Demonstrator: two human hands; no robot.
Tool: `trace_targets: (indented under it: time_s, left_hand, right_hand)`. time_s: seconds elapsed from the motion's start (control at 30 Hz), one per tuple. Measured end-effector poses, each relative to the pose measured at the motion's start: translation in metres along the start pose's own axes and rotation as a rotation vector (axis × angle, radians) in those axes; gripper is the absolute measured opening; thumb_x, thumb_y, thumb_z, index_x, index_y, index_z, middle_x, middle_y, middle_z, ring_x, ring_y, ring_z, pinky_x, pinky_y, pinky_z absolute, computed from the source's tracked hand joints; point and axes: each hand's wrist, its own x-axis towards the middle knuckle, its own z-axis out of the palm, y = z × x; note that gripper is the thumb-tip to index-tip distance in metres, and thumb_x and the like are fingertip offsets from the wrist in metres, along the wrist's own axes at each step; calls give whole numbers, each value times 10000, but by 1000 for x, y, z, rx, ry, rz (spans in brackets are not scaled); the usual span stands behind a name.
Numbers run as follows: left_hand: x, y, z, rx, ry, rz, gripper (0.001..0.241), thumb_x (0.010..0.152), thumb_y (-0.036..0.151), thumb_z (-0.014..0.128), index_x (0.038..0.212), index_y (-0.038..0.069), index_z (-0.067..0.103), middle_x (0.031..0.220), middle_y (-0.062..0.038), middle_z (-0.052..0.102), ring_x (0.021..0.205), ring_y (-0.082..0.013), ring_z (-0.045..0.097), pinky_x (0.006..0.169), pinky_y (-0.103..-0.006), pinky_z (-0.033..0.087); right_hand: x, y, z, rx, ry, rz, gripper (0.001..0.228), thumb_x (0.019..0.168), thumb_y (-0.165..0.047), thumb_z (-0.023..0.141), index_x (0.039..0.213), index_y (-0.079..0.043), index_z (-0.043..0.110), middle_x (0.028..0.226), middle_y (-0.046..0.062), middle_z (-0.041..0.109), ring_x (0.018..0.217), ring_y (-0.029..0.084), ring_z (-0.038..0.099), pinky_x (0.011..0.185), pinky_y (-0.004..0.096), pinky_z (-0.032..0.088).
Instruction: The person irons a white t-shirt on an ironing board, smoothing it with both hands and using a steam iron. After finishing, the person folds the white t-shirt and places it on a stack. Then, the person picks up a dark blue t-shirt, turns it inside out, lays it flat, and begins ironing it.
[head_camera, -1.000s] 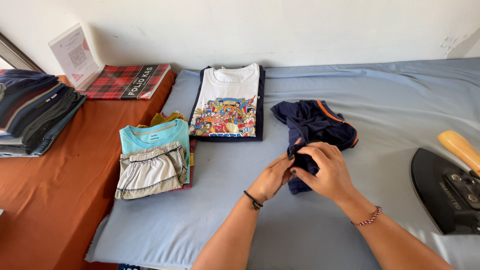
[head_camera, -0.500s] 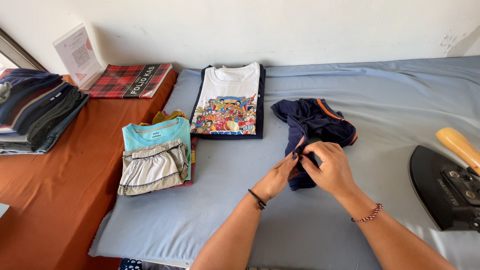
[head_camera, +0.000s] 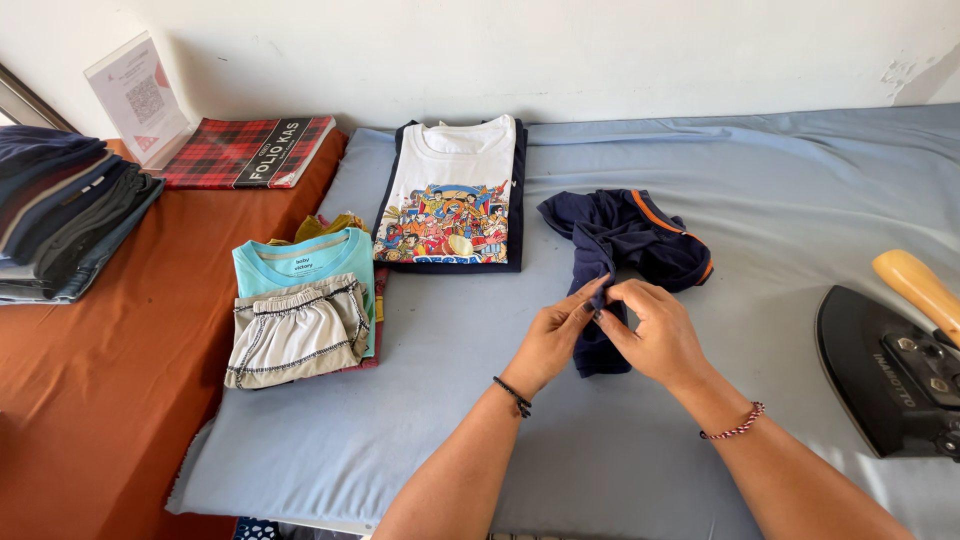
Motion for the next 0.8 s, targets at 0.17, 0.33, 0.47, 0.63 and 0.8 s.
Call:
trace_targets:
  time_s: [0.17, 0.33, 0.47, 0.63, 0.8]
  left_hand:
    - [0, 12, 8, -136, 284, -41, 279, 902, -29, 700, 1146, 27, 577, 1303, -97, 639, 1148, -175, 697, 944, -314, 573]
    - [-2, 20, 11, 133, 237, 85, 175, 893, -59, 735, 1028, -4, 638, 1230, -90, 689, 1090, -175, 713, 954, -311, 603]
    - [-5, 17, 12, 177, 235, 131, 178, 895, -71, 709, 1052, -11, 648, 1143, -79, 705, 1067, -158, 717, 959, -293, 594]
    - [-5, 13, 14, 230, 262, 101, 131, 928, -46, 670, 1053, -18, 645, 1046, -54, 677, 957, -124, 685, 861, -268, 573]
    - [-6, 11, 14, 239, 329, 168, 103, 908, -53, 599, 960, 10, 535, 1073, -19, 646, 888, -50, 585, 761, -227, 513]
  right_hand:
    - [-1, -1, -4, 143, 23, 69, 214, 841, -12, 749, 1040, 13, 677, 985, 102, 738, 874, 232, 727, 758, 319, 570]
    - [0, -1, -3, 148, 67, 46, 190, 887, -5, 721, 1072, 33, 708, 1055, 125, 752, 921, 223, 741, 790, 296, 585]
    - [1, -4, -3, 210, 51, 58, 132, 937, -13, 704, 1061, 25, 722, 1041, 113, 761, 900, 206, 743, 792, 289, 586]
    - [-1, -10, -4, 166, 83, 24, 127, 934, -26, 726, 1054, 13, 723, 1053, 119, 755, 934, 210, 738, 824, 290, 577]
    - [-6, -5, -1, 120, 53, 77, 136, 964, -41, 699, 1092, 4, 694, 1027, 107, 743, 925, 175, 724, 774, 271, 539]
